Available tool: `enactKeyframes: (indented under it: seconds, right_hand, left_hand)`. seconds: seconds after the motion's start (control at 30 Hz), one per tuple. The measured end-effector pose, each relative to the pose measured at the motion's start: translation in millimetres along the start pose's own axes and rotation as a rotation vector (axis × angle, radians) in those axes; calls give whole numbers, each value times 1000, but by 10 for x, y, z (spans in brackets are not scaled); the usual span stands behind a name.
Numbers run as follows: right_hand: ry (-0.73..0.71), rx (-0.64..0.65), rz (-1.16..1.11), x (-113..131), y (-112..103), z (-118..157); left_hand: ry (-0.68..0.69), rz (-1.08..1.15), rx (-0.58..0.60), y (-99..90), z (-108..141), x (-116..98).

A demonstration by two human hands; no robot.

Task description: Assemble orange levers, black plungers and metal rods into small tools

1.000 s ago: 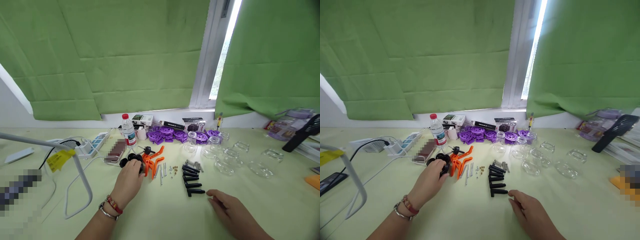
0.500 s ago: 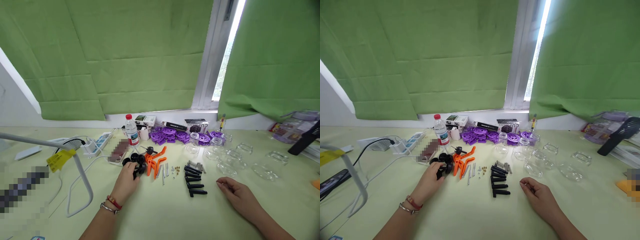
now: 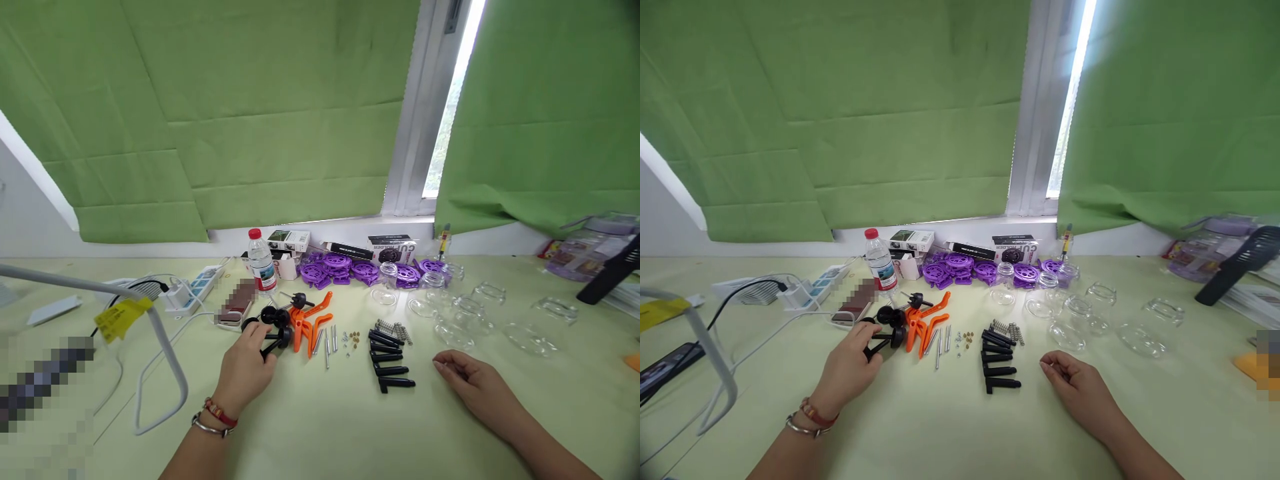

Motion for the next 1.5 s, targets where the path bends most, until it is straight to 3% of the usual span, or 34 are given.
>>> enactKeyframes:
  seconds: [0.1,0.17,0.3,0.37,0.57,0.7,0.77,0.83,1.07,1.17,1.3,1.4,1.5]
  right_hand:
    - [-8,-15,2,27,-14,-8]
    - [-16,-26,-3,56,-31,-15]
    - [-28,-44,-19,96,-75,-46]
    - [-28,-51,-19,85,-89,-70]
    - [-46,-45,-11,28,-51,-131]
    - [-48,-65,-10,42,-50,-145]
    - [-58,-70,-11,70,-53,-148]
    - [-74,-74,-7,106,-58,-147]
    - [-88,-112,7,130,-75,-124]
    - [-66,-165,-49,92,-70,-97]
    - [-17,-180,-176,141,25,-10]
    - [-68,-104,-207,381,133,18]
    - [-288,30,-75,789,218,-98]
  left_hand:
    - [52,5,-19,-209,110,-100]
    - [103,66,39,-375,226,-212]
    - [249,484,304,-647,469,-502]
    - [163,750,447,-649,492,-549]
    - [-397,1454,793,-138,476,-542]
    - [-768,1620,773,197,526,-406]
    - [-883,1637,745,328,580,-373]
    - [-883,1617,774,427,634,-440]
    - [-670,1510,936,568,740,-909]
    - [-555,1427,878,564,683,-958]
    - [-421,1284,644,547,529,-785]
    - [-286,1092,467,490,406,-638]
    - [-210,977,338,427,308,-536]
Point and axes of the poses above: each hand's wrist, its own z-axis away from the middle knuckle, its own y-axis out of the palm, x = y × z, the point moved 8 cm from there along -z, towards the middle knuckle, and after that the axes turned 13 degrees about -y, right-handed, at the moved point
